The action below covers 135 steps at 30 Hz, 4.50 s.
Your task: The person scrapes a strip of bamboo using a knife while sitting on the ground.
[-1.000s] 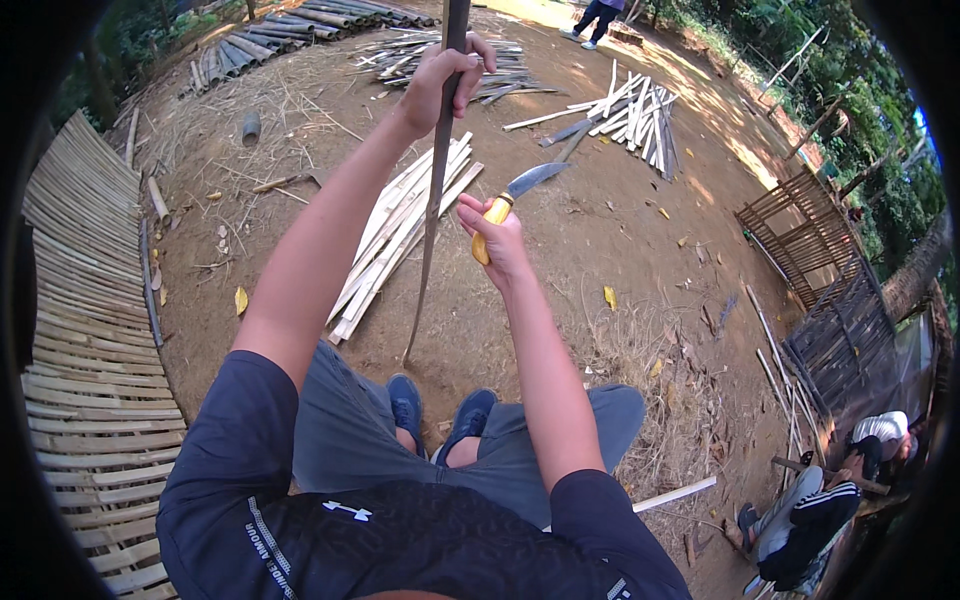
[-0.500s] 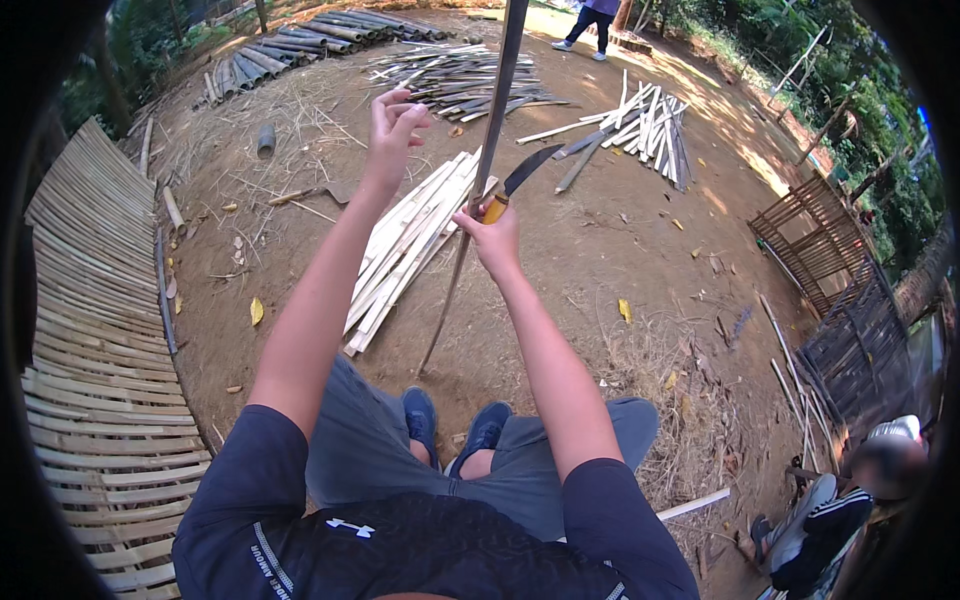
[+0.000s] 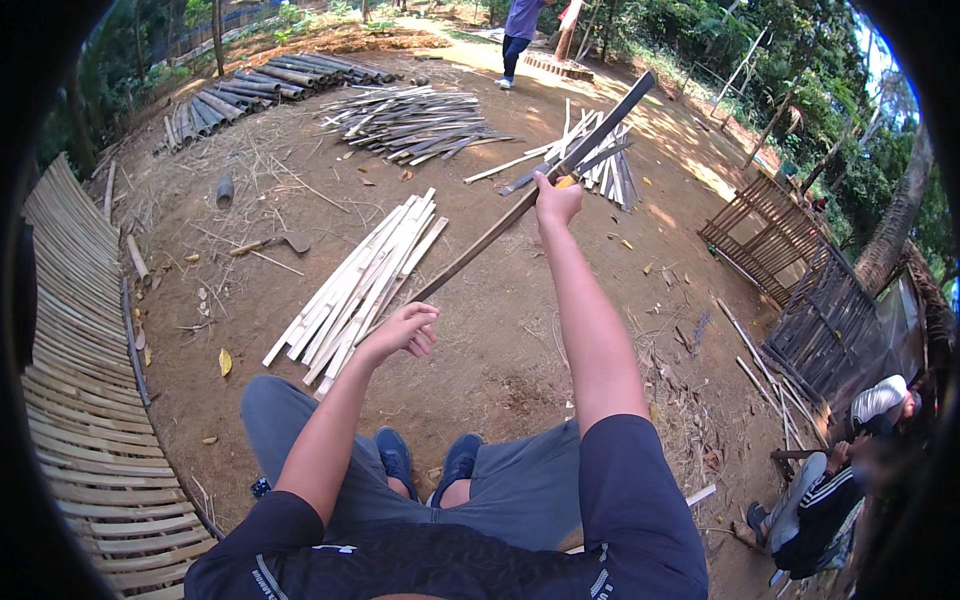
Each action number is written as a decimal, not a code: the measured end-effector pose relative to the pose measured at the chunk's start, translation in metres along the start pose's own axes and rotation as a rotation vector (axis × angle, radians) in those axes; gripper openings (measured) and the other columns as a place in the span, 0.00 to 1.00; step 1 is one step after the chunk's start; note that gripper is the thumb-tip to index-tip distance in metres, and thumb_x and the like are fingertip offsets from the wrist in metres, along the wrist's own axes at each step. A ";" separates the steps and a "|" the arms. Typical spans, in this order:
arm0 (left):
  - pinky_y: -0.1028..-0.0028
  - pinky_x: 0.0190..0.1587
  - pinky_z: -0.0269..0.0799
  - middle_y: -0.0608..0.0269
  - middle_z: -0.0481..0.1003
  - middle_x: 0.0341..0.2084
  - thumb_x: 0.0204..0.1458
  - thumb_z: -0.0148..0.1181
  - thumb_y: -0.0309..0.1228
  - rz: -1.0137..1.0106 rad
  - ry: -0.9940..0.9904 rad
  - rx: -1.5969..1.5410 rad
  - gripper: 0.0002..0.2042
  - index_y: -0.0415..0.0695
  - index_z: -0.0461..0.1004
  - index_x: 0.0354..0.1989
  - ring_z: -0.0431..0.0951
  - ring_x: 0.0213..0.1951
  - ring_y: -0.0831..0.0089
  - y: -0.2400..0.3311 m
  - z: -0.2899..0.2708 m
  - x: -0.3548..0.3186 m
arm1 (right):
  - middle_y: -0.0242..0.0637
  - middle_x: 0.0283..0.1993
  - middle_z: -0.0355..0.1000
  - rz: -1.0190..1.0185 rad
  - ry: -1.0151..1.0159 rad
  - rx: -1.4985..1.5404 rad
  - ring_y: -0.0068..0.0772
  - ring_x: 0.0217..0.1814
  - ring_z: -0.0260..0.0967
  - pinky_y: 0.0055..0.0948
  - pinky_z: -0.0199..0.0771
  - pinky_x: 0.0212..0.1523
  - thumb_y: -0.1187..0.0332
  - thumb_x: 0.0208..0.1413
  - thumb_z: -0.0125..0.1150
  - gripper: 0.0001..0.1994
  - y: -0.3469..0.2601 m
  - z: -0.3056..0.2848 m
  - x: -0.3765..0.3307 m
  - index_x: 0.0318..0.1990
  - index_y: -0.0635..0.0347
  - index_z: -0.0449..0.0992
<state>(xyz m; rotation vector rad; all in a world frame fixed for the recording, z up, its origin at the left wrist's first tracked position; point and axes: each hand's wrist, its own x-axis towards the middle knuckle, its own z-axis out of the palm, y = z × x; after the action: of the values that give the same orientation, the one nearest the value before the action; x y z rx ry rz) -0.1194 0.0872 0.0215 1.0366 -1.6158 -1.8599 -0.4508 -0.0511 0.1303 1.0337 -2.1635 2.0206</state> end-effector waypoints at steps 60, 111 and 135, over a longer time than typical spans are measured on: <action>0.64 0.37 0.73 0.69 0.60 0.13 0.44 0.29 0.77 0.534 0.712 -0.582 0.48 0.37 0.69 0.45 0.66 0.21 0.72 -0.004 -0.110 -0.038 | 0.58 0.40 0.74 0.036 -1.279 -0.355 0.52 0.45 0.73 0.42 0.69 0.48 0.52 0.64 0.47 0.24 0.072 -0.048 -0.310 0.45 0.71 0.70; 0.76 0.15 0.49 0.75 0.49 0.07 0.57 0.47 0.37 0.483 0.879 -0.674 0.19 0.53 0.53 0.14 0.48 0.08 0.80 -0.030 -0.114 -0.042 | 0.60 0.42 0.75 0.144 -1.166 -0.388 0.53 0.46 0.77 0.47 0.79 0.43 0.73 0.61 0.42 0.12 0.078 -0.037 -0.367 0.46 0.72 0.66; 0.77 0.15 0.51 0.75 0.50 0.07 0.55 0.48 0.35 0.486 0.924 -0.723 0.17 0.53 0.54 0.14 0.48 0.08 0.80 -0.033 -0.118 -0.048 | 0.61 0.43 0.75 0.004 -1.228 -0.388 0.52 0.47 0.76 0.47 0.77 0.46 0.72 0.61 0.39 0.11 0.086 -0.044 -0.381 0.45 0.68 0.67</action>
<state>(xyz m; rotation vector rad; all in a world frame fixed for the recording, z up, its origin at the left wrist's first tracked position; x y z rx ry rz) 0.0065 0.0574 -0.0021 0.8480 -0.5084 -1.1665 -0.2102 0.1558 -0.1017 2.5582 -2.7209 0.8189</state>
